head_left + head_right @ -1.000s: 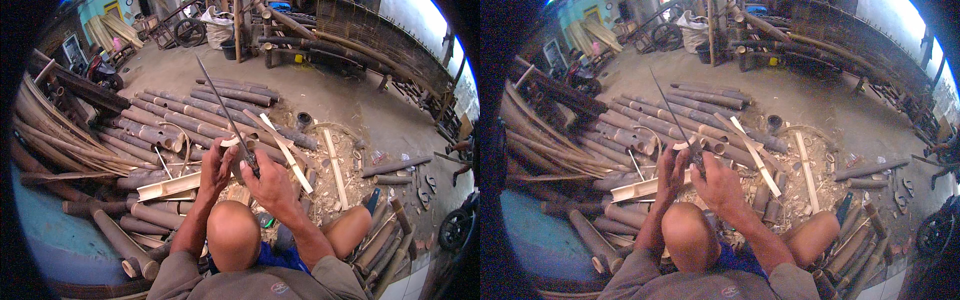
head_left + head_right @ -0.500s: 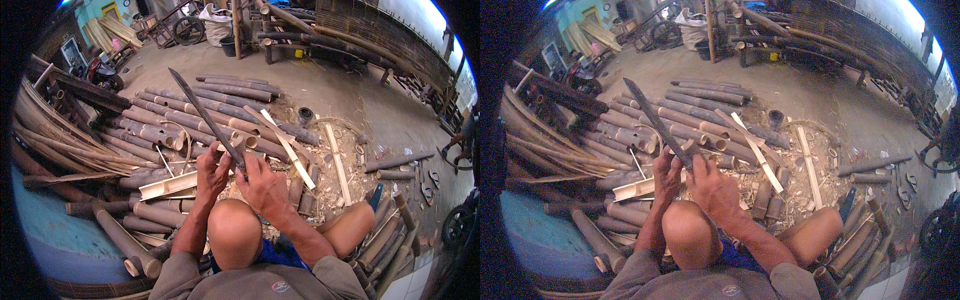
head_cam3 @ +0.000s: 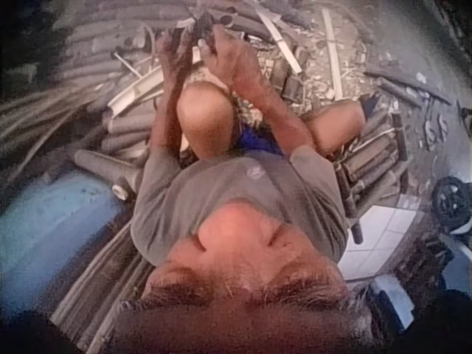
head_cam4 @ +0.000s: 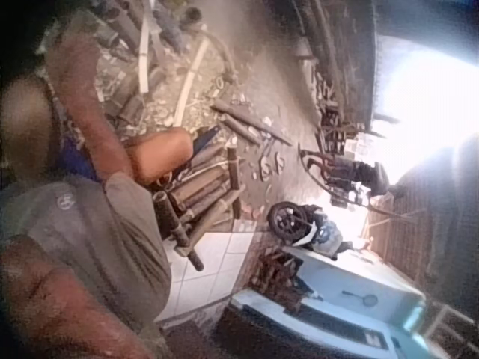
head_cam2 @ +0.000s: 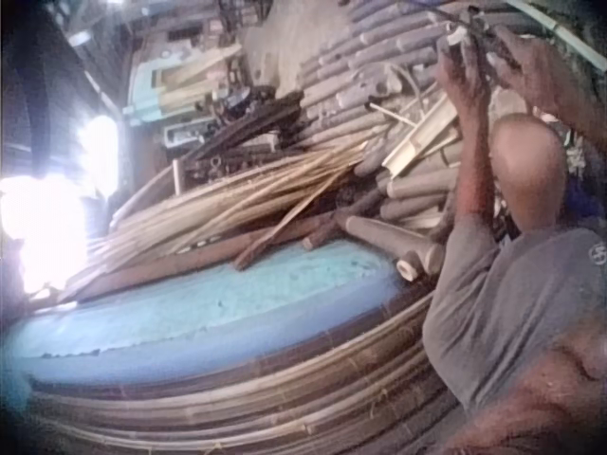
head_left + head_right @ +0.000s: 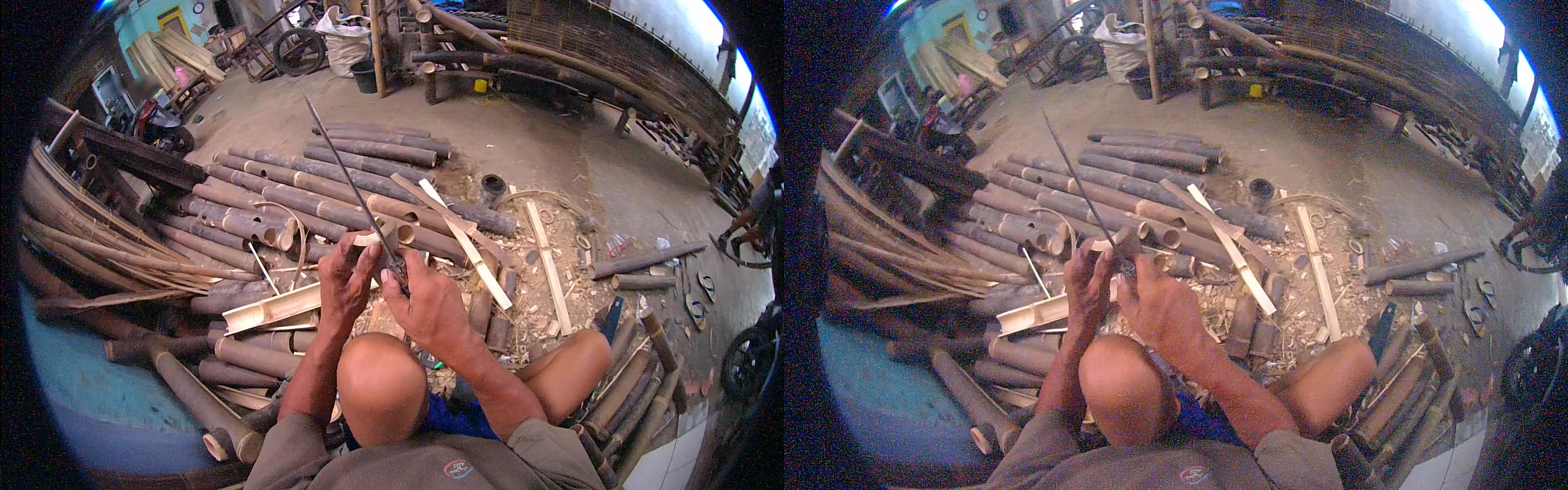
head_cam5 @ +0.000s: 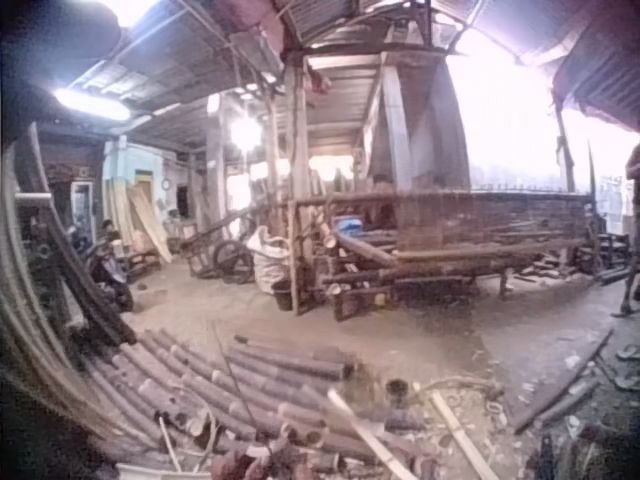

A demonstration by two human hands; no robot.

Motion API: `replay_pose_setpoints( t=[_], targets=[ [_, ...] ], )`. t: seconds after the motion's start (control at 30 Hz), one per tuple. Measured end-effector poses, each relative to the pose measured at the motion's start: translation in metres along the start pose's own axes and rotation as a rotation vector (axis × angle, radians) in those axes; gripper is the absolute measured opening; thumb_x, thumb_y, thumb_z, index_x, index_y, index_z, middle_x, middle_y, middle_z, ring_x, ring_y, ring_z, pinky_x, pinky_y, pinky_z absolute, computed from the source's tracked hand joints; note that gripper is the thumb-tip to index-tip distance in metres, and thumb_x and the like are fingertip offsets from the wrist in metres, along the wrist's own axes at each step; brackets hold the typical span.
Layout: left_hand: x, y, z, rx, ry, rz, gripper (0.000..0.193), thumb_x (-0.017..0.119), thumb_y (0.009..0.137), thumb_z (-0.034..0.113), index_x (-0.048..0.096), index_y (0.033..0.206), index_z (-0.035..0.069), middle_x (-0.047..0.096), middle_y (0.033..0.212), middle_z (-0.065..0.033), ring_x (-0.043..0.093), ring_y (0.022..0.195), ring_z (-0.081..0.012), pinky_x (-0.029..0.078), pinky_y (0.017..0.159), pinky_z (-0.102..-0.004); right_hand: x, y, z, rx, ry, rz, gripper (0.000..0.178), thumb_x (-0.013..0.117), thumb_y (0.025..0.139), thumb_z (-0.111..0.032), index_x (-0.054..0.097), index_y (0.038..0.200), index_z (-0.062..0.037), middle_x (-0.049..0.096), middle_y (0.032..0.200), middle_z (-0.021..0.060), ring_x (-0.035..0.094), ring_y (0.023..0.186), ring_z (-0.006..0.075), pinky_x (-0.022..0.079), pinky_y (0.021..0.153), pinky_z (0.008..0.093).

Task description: The person sits on the floor and uses a knife to split a bamboo tube lengthwise into flat strips. They repeatedly rotate the bamboo, strike it with a wooden mallet, and shave the edges to produce thin planks.

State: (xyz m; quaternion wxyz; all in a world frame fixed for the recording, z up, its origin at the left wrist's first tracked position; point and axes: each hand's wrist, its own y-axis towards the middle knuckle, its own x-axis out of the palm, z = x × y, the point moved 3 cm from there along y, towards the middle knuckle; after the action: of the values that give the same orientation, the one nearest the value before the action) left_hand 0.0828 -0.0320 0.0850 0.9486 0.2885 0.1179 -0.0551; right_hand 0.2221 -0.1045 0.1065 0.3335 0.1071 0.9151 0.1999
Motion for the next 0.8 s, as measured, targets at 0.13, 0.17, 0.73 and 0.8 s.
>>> replay_pose_setpoints(
  t=[0.13,0.17,0.73,0.8],
  targets=[
    [0.017,-0.009,-0.046,-0.002,-0.19,-0.018,0.027,0.07,0.091,0.008,0.064,0.116,0.002,0.072,0.098,-0.008,0.065,0.091,-0.0135,0.051,0.085,-0.0313,-0.011,0.01,0.004,0.07,0.043,-0.054,0.029,0.059,0.097,-0.025,0.052,0.105,0.0025,0.063,0.067,0.025,0.064,0.065,0.0464,0.049,0.057,0.052],
    [0.023,-0.017,-0.071,-0.094,-0.202,-0.068,0.03,0.071,0.09,0.007,0.064,0.118,0.002,0.072,0.101,-0.0074,0.064,0.094,-0.0129,0.05,0.087,-0.0312,-0.012,0.012,0.008,0.071,0.047,-0.061,0.029,0.059,0.097,-0.025,0.052,0.103,0.0028,0.062,0.066,0.0251,0.064,0.065,0.0467,0.049,0.058,0.0521],
    [0.053,-0.014,-0.07,-0.053,-0.128,-0.107,0.02,0.071,0.092,0.011,0.07,0.109,0.003,0.065,0.081,0.0024,0.055,0.072,-0.0053,0.047,0.06,-0.0248,-0.085,0.025,-0.023,0.091,-0.077,-0.039,0.03,0.061,0.096,-0.026,0.056,0.109,0.0003,0.063,0.069,0.0239,0.068,0.067,0.0408,0.05,0.059,0.0468],
    [0.061,-0.011,-0.076,-0.165,-0.261,-0.18,0.021,0.07,0.091,0.011,0.07,0.11,0.002,0.067,0.084,0.0014,0.056,0.075,-0.0057,0.048,0.063,-0.0254,-0.087,0.027,-0.022,0.085,-0.112,-0.044,0.032,0.061,0.096,-0.027,0.056,0.111,0.0006,0.063,0.069,0.0247,0.067,0.067,0.0419,0.05,0.059,0.0479]
  ],
)
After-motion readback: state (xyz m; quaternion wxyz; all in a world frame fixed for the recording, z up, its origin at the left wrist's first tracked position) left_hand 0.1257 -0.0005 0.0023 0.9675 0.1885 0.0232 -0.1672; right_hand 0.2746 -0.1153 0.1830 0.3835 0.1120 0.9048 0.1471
